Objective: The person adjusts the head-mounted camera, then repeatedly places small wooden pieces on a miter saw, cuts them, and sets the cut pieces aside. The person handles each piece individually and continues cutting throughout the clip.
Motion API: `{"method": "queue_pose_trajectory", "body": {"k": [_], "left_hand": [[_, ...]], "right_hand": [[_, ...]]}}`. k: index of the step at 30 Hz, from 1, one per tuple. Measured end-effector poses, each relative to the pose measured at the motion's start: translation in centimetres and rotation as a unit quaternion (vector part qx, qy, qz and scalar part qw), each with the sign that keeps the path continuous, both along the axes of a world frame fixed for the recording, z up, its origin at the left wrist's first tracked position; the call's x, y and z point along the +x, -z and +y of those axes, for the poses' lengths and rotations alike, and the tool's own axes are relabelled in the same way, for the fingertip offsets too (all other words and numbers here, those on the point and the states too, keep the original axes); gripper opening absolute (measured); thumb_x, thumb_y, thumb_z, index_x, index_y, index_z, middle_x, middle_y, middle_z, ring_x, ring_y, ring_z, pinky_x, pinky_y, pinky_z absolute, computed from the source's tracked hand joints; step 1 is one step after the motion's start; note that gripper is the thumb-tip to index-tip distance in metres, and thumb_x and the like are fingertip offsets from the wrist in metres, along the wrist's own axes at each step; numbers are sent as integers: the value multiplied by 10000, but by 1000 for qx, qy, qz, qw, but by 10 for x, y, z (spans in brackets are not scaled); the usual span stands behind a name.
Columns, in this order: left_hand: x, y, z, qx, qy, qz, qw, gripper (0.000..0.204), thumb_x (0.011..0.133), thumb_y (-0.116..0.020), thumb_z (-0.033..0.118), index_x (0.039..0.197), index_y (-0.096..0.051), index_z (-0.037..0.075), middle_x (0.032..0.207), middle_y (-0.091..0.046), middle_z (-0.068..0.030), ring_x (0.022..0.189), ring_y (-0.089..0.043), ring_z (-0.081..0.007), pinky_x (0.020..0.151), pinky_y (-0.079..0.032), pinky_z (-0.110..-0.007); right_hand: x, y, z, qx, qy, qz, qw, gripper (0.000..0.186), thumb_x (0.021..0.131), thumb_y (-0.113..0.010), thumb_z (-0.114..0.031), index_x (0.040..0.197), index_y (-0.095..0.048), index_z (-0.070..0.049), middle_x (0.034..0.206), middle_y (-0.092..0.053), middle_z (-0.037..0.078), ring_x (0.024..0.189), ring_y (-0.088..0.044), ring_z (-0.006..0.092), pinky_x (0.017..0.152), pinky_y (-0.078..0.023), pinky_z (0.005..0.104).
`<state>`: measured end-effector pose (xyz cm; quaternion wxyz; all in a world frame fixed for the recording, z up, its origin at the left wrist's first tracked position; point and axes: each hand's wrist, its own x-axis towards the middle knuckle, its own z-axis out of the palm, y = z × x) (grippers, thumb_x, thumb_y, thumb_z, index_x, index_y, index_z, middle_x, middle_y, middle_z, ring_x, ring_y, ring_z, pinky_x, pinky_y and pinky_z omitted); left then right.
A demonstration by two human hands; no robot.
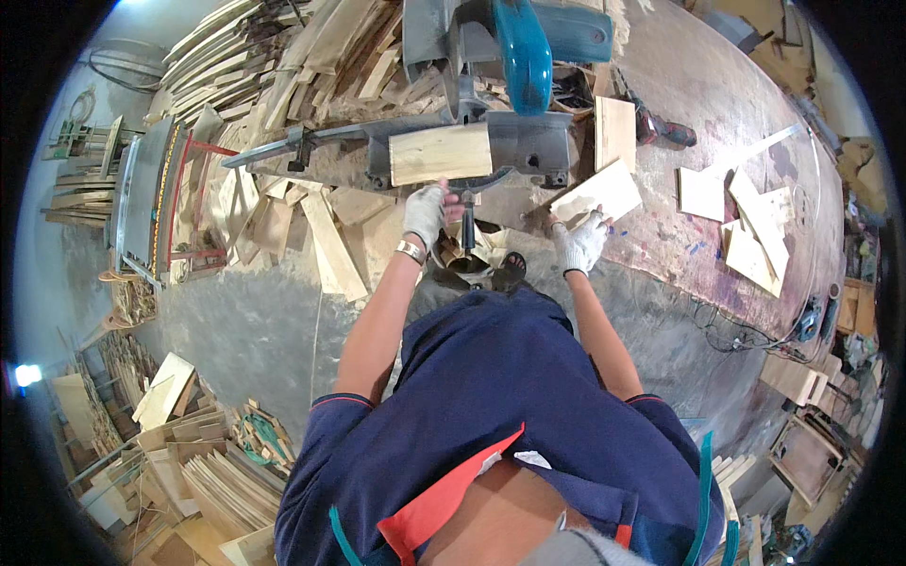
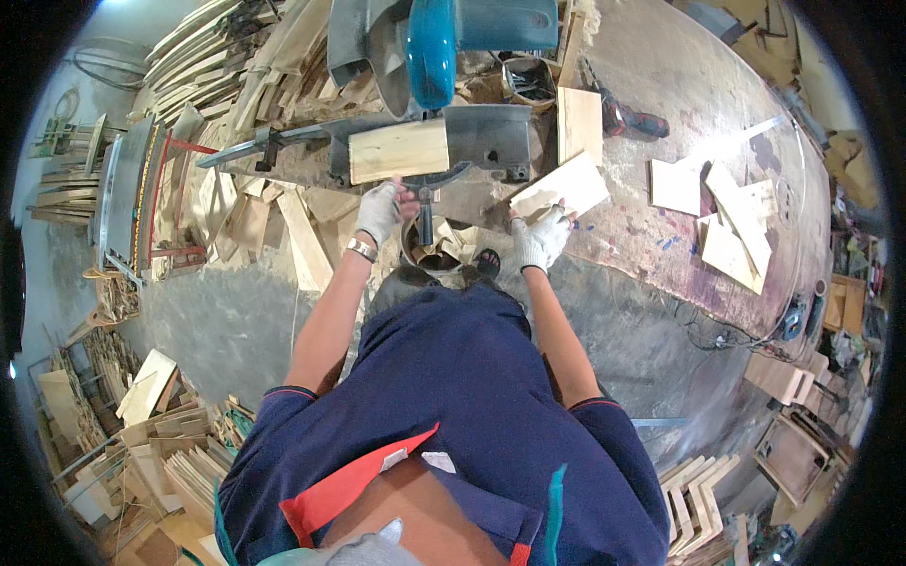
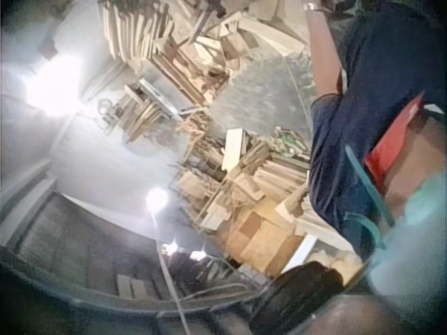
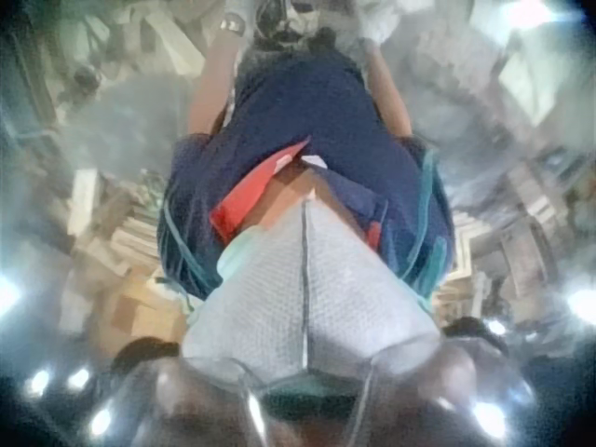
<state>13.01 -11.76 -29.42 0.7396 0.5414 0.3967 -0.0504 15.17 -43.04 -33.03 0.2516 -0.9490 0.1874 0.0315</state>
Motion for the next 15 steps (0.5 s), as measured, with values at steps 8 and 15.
{"method": "queue_pose_trajectory", "body": {"k": [8, 15], "left_hand": [[6, -3, 21, 735, 280, -141, 601, 460, 805, -811, 393, 1183, -711, 152, 1202, -655, -103, 1169, -593, -314, 966, -465, -482], [50, 16, 78, 707, 383, -211, 556, 559, 760, -801, 529, 1243, -747, 254, 1442, -603, -80, 1289, -550, -307, 1042, -427, -509]], "right_hand": [[24, -29, 41, -80, 45, 119, 989, 1303, 663, -896, -610, 1660, -203, -137, 1686, -160, 315, 1500, -227, 595, 1234, -300, 555], [12, -8, 23, -140, -17, 62, 988, 1095, 833, -781, -573, 1656, -214, -125, 1660, -250, 315, 1453, -295, 632, 1206, -346, 564]]}}
